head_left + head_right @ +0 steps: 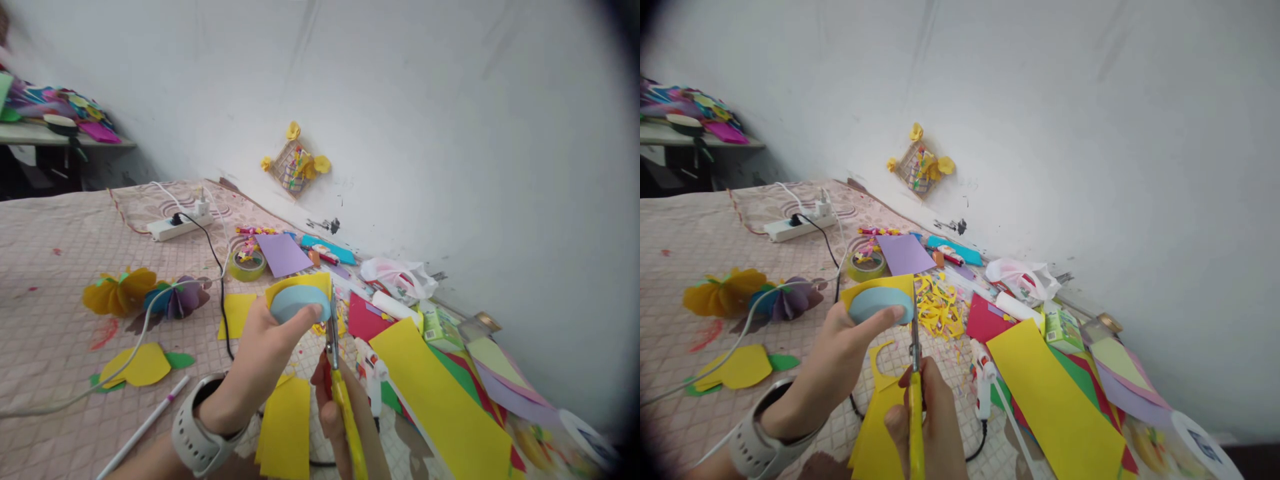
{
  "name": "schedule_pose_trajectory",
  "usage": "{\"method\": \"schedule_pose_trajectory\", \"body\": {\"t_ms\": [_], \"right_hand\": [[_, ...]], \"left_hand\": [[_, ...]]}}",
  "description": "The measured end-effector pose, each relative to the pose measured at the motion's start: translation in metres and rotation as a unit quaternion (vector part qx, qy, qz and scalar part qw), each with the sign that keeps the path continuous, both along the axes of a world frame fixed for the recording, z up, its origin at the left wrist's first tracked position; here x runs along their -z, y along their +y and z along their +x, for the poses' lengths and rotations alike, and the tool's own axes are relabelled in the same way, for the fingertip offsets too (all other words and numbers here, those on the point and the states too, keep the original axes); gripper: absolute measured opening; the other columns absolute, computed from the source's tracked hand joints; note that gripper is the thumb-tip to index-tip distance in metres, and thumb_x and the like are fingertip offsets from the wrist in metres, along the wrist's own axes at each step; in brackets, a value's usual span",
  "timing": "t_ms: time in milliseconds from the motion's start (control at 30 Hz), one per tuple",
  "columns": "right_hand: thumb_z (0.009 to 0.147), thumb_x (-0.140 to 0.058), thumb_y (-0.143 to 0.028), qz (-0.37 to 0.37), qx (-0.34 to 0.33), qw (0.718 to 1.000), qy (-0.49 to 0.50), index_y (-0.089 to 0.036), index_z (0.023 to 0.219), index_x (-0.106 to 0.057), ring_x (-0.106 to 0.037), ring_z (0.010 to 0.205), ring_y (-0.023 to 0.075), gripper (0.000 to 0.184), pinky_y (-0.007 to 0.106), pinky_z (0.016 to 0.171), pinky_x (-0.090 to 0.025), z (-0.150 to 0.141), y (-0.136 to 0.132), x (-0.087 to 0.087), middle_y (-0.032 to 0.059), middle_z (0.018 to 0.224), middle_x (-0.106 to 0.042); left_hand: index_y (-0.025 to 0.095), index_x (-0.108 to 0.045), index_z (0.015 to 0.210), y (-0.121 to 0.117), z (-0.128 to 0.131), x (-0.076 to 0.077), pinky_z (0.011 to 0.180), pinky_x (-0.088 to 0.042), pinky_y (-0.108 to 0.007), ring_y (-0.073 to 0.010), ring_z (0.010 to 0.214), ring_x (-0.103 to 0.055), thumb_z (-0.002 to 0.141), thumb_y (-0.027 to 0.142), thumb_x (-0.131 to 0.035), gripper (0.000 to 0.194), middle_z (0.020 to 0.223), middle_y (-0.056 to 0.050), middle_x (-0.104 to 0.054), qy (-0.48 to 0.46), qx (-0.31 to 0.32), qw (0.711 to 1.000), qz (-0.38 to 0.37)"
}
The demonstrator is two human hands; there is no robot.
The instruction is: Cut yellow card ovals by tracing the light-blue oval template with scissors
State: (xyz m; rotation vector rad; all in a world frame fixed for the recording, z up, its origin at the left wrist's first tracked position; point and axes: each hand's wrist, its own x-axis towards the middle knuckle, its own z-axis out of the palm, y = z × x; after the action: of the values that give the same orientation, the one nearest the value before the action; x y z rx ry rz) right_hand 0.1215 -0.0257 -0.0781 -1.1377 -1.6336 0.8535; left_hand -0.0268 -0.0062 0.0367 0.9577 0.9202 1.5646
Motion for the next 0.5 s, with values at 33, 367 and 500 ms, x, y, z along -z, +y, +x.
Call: {"method": "schedule_pose_trajectory", "body": {"t_ms": [33,367,500], "right_hand": [[0.066,-0.037,-0.093,0.004,0.002,1.0,-0.004,-0.025,0.073,-0.053,-0.038,0.033,0.012,0.07,0.024,0.032,-0.028,0.0,0.0,-0.001,-0.0051,0.044,-0.043],[0.077,-0.053,-0.077,-0.035,-0.03,0.999,0.017,-0.025,0.081,-0.055,-0.043,0.043,0.0134,0.053,0.022,0.037,-0.034,0.003,-0.014,-0.034,-0.0046,0.054,-0.044],[0.078,-0.055,-0.074,-0.026,-0.023,0.999,0.014,-0.025,0.083,-0.057,-0.046,0.047,0.0149,0.049,0.022,0.039,-0.037,0.004,-0.018,-0.042,-0.0038,0.057,-0.045]], "left_hand": [[0.018,-0.068,0.077,0.0,0.0,0.0,0.068,-0.048,-0.021,-0.0124,0.069,-0.059,0.079,0.025,-0.07,0.007,0.072,0.002,-0.067,-0.002,0.001,1.0,0.001],[0.019,-0.07,0.079,0.003,-0.001,-0.001,0.069,-0.049,-0.018,-0.0099,0.071,-0.062,0.079,0.019,-0.07,0.001,0.075,0.004,-0.071,-0.065,0.027,0.997,0.013],[0.018,-0.072,0.078,0.006,-0.004,0.0,0.069,-0.049,-0.019,-0.0106,0.07,-0.062,0.077,0.018,-0.071,0.001,0.074,0.003,-0.072,-0.072,0.049,0.996,0.011]]}}
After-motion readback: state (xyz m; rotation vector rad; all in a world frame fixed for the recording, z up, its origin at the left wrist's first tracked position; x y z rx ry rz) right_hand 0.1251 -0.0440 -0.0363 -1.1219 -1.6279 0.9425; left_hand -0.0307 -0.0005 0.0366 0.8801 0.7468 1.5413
